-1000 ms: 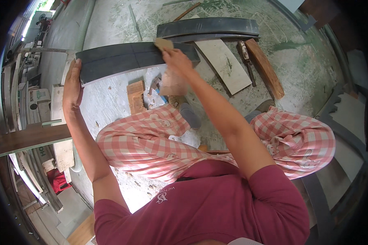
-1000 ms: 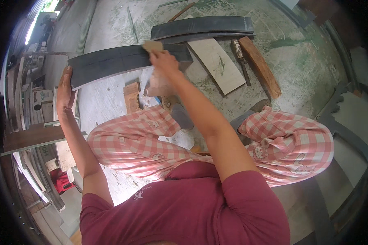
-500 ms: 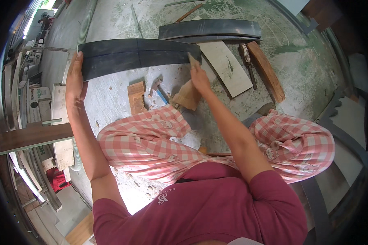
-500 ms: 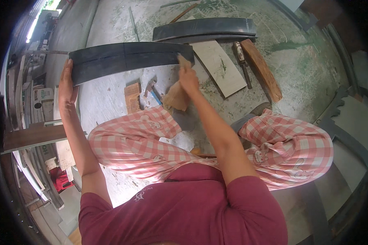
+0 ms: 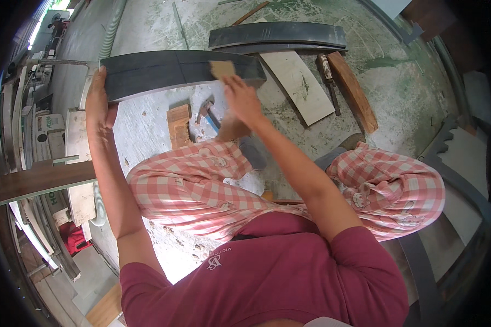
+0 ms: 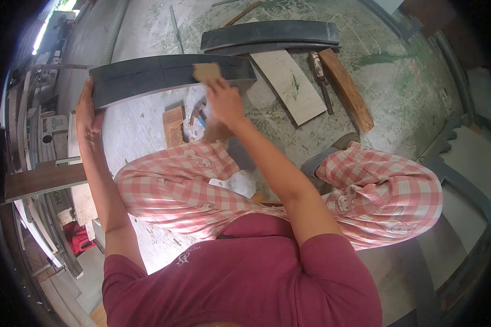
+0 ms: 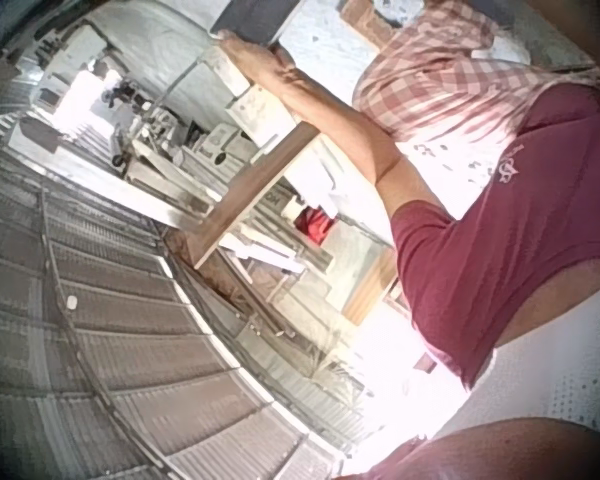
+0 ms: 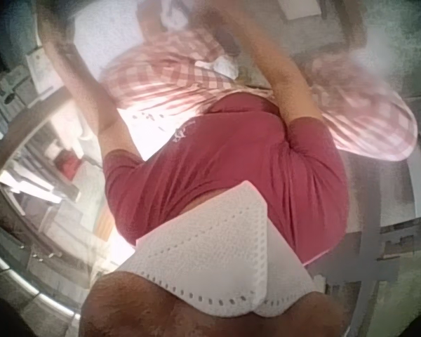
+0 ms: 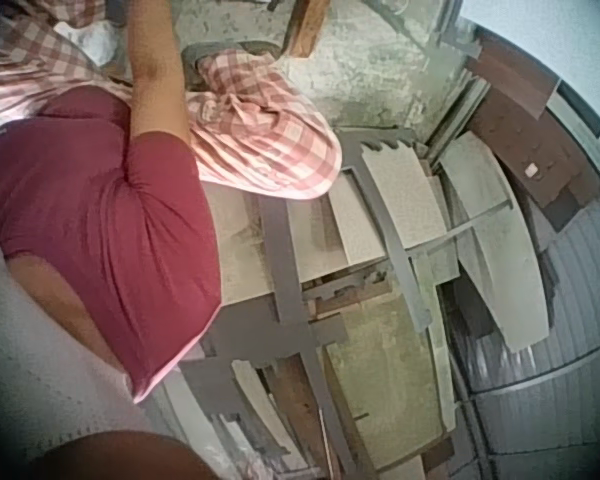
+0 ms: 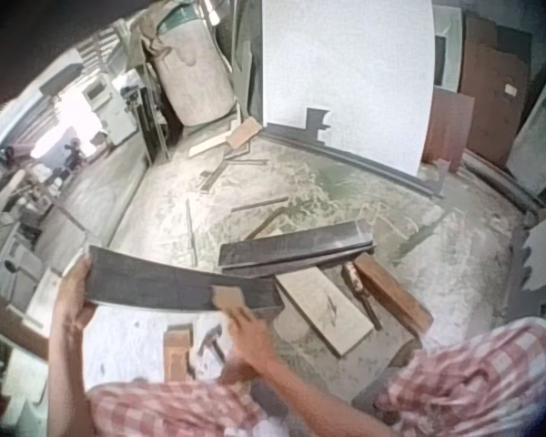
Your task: The recorder is sanding a dark grey wooden or composite furniture component using sandpaper.
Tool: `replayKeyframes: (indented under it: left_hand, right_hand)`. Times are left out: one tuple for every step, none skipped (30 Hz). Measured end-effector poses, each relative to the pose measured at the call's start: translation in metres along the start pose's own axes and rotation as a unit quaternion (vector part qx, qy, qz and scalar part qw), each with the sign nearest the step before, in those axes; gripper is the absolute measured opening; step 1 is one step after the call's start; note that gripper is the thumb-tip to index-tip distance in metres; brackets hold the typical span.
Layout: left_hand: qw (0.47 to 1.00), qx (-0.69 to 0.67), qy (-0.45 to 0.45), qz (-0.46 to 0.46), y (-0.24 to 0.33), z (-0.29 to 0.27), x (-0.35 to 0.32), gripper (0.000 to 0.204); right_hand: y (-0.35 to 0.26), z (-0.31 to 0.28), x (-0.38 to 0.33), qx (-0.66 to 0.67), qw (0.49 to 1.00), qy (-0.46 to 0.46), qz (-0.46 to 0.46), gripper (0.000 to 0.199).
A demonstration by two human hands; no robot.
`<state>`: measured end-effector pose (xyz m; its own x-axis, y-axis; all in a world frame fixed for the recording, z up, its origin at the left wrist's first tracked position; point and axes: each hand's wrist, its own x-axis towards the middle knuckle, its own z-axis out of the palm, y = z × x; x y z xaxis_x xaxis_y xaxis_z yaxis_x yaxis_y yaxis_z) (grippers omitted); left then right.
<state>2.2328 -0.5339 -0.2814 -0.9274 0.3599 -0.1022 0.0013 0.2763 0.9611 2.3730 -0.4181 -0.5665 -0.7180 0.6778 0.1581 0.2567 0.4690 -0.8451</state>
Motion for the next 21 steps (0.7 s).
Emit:
replayKeyframes:
  left_hand:
    - [1.000, -0.001, 0.001, 0.000, -0.002, -0.001, 0.001, 0.032]
    - [1.000, -0.012, -0.001, 0.008, -0.003, -0.001, 0.002, 0.032]
    - [1.000, -0.023, -0.002, 0.015, -0.005, -0.002, 0.004, 0.032]
    - [1.000, -0.023, 0.001, 0.016, -0.004, -0.002, 0.003, 0.032]
    - [1.000, -0.018, -0.005, 0.020, -0.003, 0.001, 0.002, 0.032]
    - [1.000, -0.015, -0.014, 0.024, -0.003, 0.007, 0.002, 0.032]
    - [0.999, -0.017, -0.013, 0.026, -0.001, 0.009, 0.002, 0.032]
    - [0.999, -0.017, -0.022, 0.023, 0.000, 0.013, 0.004, 0.032]
    - [1.000, -0.013, -0.021, 0.019, 0.002, 0.008, 0.003, 0.032]
    - [1.000, -0.013, -0.013, 0.020, 0.000, 0.003, 0.006, 0.032]
    - [0.999, -0.026, -0.028, 0.008, -0.003, -0.003, 0.010, 0.032]
    - [0.998, -0.041, -0.047, -0.004, -0.003, -0.006, 0.012, 0.032]
    - [0.998, -0.042, -0.047, -0.003, -0.003, -0.003, 0.013, 0.032]
    - [0.998, -0.043, -0.037, -0.005, -0.002, 0.002, 0.013, 0.032]
    - [0.999, -0.043, -0.025, -0.009, -0.003, 0.002, 0.012, 0.032]
    - [0.999, -0.042, -0.021, -0.011, -0.004, -0.001, 0.012, 0.032]
    - [0.998, -0.049, -0.030, -0.013, -0.003, -0.002, 0.013, 0.032]
    - [0.997, -0.056, -0.041, -0.016, -0.004, -0.001, 0.014, 0.033]
    - [0.998, -0.054, -0.038, -0.017, -0.005, -0.004, 0.012, 0.033]
    - [0.997, -0.057, -0.045, -0.013, -0.003, 0.001, 0.011, 0.036]
    - [0.997, -0.058, -0.047, -0.008, 0.001, 0.000, 0.008, 0.039]
  right_hand:
    - [0.019, 0.001, 0.000, 0.012, 0.999, -0.002, 0.031, 0.039]
    - [0.037, 0.002, 0.000, 0.025, 0.998, -0.004, 0.062, 0.040]
    - [0.051, 0.000, -0.001, 0.025, 0.998, -0.005, 0.060, 0.040]
    - [0.063, -0.002, -0.001, 0.032, 0.991, -0.035, 0.121, 0.042]
    - [0.074, -0.004, -0.002, 0.039, 0.980, -0.065, 0.183, 0.043]
    - [0.090, -0.007, -0.003, 0.037, 0.981, -0.063, 0.182, 0.043]
    - [0.101, -0.009, -0.003, 0.009, 0.972, -0.093, 0.214, 0.045]
    - [0.111, -0.011, -0.002, -0.020, 0.961, -0.122, 0.246, 0.046]
    - [0.106, -0.010, -0.001, -0.017, 0.962, -0.128, 0.238, 0.046]
    - [0.100, -0.014, -0.002, -0.025, 0.954, -0.140, 0.264, 0.047]
    - [0.093, -0.018, -0.004, -0.033, 0.945, -0.150, 0.289, 0.048]
    - [0.084, -0.021, -0.005, -0.034, 0.946, -0.151, 0.285, 0.048]
    - [0.074, -0.023, -0.006, 0.002, 0.967, -0.094, 0.237, 0.046]
    - [0.063, -0.024, -0.008, 0.038, 0.981, -0.037, 0.187, 0.044]
    - [0.035, -0.031, -0.006, 0.094, 0.990, -0.019, 0.108, 0.040]
    - [-0.003, -0.040, -0.002, 0.151, 0.988, -0.003, 0.028, 0.037]
    - [-0.036, -0.043, 0.001, 0.146, 0.989, 0.018, -0.014, 0.034]
    - [-0.071, -0.047, 0.004, 0.139, 0.988, 0.039, -0.054, 0.032]
    - [-0.115, -0.062, 0.003, 0.133, 0.988, 0.002, -0.073, 0.033]
    - [-0.135, -0.061, 0.006, 0.103, 0.983, 0.017, -0.149, 0.032]
    - [-0.156, -0.061, 0.007, 0.076, 0.971, 0.029, -0.226, 0.032]
